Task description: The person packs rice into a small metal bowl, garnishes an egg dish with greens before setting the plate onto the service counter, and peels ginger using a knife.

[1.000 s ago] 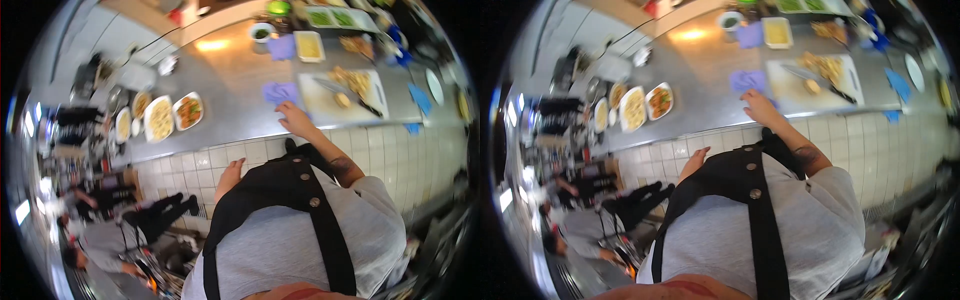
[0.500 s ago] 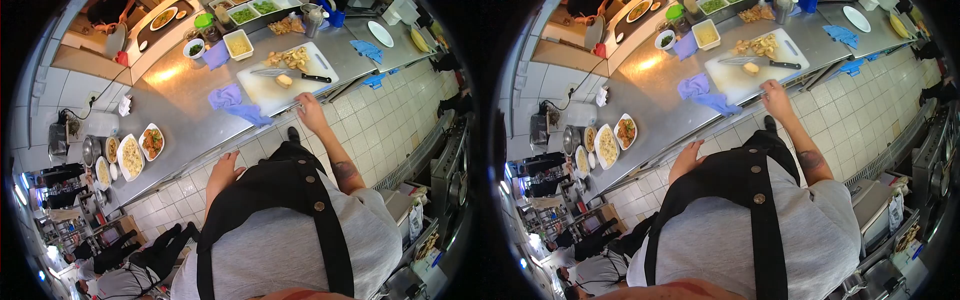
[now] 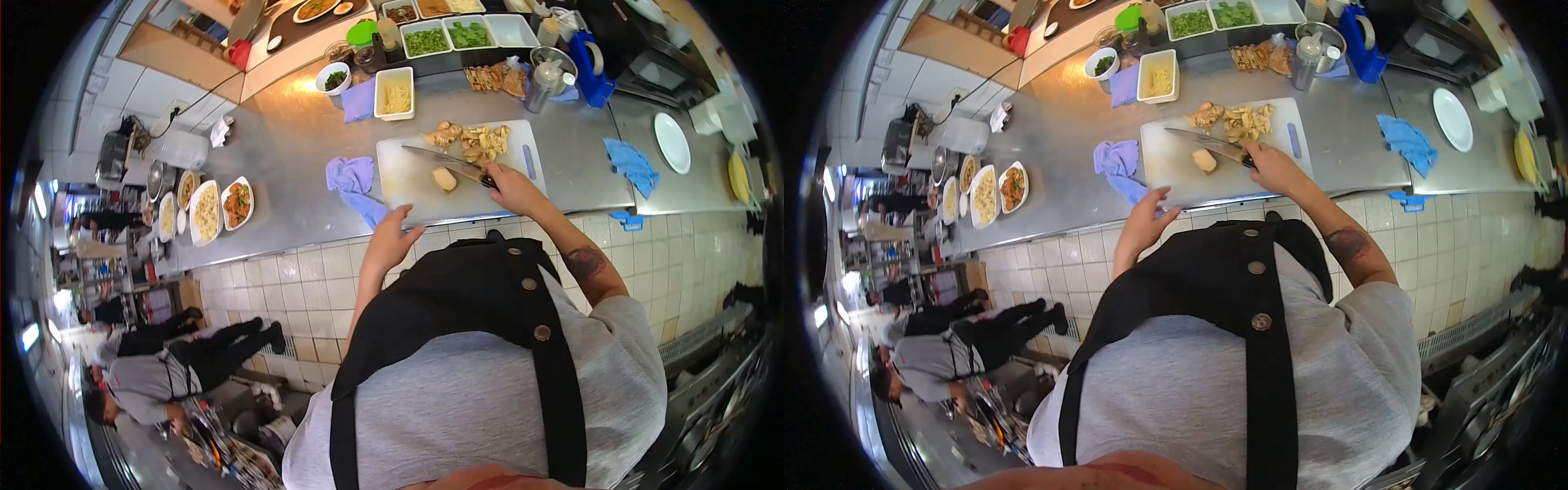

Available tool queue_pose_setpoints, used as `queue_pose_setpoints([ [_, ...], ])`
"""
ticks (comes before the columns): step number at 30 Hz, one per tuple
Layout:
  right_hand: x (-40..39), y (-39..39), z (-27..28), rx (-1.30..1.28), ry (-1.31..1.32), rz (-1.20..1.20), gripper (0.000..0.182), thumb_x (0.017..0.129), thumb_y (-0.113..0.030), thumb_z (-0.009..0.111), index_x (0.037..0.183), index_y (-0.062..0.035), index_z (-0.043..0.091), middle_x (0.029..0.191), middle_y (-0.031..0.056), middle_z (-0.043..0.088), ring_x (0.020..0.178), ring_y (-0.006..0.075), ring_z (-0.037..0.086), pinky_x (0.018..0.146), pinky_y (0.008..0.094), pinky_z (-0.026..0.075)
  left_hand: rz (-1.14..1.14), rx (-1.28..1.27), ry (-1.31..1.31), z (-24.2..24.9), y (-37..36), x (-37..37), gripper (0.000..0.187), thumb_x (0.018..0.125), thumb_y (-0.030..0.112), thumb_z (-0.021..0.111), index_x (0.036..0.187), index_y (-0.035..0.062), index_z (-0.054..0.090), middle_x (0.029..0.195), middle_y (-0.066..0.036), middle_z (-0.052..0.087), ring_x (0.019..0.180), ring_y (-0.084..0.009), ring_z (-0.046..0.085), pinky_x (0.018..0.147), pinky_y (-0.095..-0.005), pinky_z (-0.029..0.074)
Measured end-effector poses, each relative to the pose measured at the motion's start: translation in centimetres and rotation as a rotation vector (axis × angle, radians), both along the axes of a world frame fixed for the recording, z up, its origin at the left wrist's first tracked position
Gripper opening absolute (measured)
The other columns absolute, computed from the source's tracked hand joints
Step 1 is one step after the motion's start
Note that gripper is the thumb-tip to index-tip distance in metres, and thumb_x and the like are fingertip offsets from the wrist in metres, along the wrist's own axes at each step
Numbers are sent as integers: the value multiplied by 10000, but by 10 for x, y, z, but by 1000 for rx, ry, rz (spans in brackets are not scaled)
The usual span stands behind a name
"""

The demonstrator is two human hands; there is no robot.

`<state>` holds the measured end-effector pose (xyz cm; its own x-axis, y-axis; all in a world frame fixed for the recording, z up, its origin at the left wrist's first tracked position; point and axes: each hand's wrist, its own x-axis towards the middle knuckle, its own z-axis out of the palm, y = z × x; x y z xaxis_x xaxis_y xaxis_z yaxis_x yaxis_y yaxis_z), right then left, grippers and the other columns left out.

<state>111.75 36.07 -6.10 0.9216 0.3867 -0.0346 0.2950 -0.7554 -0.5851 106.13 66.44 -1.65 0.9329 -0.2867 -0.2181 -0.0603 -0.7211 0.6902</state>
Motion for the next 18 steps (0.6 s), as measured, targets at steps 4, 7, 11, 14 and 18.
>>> queue_pose_setpoints([
  [4,9,-22,5,101,210,71,474,833,-136,523,1254,30,383,887,260,609,852,434,586,776,463,466,263,-32,-60,-38,-62,27,648,784,326,692,1274,-19,447,1135,-264,563,1027,-391,562,847,-399,477],
  [7,10,-35,19,285,137,102,375,896,-232,533,1142,47,484,775,246,606,743,401,609,683,435,483,498,4,-199,-47,-99,42,650,772,336,694,1259,-23,457,1145,-288,540,1017,-386,565,841,-404,476],
  [11,19,-52,42,350,455,5,270,913,-205,541,1012,46,544,729,170,607,656,228,662,522,318,496,620,94,-321,-65,-130,58,587,782,299,663,1216,-46,473,1100,-279,539,969,-389,567,830,-414,473],
  [14,23,-56,37,665,506,-2,195,916,-130,516,1002,45,527,737,105,600,661,136,668,452,229,476,673,17,-241,-69,-127,66,526,779,238,633,1182,-64,483,1015,-245,553,938,-388,560,821,-414,470],
  [18,29,-56,65,736,489,67,218,905,-69,483,1083,54,507,817,117,622,699,166,679,476,232,502,919,-962,159,-66,-120,61,464,806,203,553,1198,-32,477,941,-176,577,910,-308,576,755,-369,485],
])
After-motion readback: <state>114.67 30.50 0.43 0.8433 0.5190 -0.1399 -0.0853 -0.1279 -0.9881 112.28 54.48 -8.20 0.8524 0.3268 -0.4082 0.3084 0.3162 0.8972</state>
